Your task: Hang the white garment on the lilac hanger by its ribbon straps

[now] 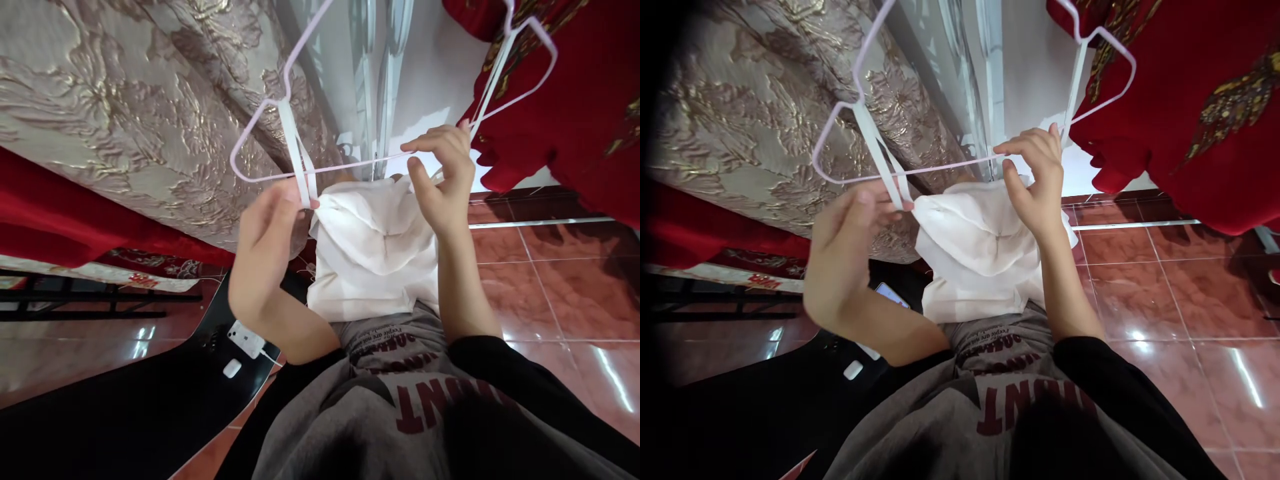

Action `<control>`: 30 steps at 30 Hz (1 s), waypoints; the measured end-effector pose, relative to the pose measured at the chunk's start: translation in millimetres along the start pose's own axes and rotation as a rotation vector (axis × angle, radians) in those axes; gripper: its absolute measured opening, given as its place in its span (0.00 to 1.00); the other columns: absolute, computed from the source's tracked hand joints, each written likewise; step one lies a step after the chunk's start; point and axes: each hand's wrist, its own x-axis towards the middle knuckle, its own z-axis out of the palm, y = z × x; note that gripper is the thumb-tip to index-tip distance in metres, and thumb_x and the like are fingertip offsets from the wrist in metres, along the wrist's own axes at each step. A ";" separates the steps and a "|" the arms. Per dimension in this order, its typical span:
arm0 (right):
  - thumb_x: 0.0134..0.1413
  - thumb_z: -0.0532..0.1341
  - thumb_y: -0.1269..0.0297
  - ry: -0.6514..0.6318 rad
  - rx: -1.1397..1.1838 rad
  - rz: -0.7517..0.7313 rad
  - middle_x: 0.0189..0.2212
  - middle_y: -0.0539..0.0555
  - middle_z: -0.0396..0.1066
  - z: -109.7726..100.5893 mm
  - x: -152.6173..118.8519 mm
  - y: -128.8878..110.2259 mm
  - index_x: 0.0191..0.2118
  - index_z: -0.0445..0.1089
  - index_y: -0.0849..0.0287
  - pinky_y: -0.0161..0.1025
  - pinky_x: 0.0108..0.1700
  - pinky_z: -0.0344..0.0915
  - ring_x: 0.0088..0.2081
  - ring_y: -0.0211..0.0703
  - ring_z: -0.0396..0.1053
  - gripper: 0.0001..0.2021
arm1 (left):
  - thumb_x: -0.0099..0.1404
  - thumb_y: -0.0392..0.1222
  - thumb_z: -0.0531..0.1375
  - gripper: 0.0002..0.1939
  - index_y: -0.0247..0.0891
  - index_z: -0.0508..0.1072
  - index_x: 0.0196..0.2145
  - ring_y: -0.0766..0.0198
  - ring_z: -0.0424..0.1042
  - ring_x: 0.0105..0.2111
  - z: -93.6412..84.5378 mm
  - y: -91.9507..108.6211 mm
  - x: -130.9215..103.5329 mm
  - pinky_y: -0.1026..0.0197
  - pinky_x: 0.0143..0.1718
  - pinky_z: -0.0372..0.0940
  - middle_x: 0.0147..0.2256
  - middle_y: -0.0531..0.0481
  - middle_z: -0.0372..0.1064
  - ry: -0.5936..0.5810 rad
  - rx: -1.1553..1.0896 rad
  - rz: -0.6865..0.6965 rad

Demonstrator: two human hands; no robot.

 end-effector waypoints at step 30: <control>0.61 0.59 0.53 -0.156 0.024 -0.020 0.49 0.51 0.73 0.1 -6.6 -3.8 0.53 0.71 0.42 0.68 0.73 0.43 0.59 0.51 0.65 0.15 | 0.73 0.31 0.47 0.20 0.44 0.75 0.50 0.67 0.68 0.27 -14.4 -56.1 51.6 0.62 0.25 0.63 0.58 0.57 0.70 0.536 -0.472 0.170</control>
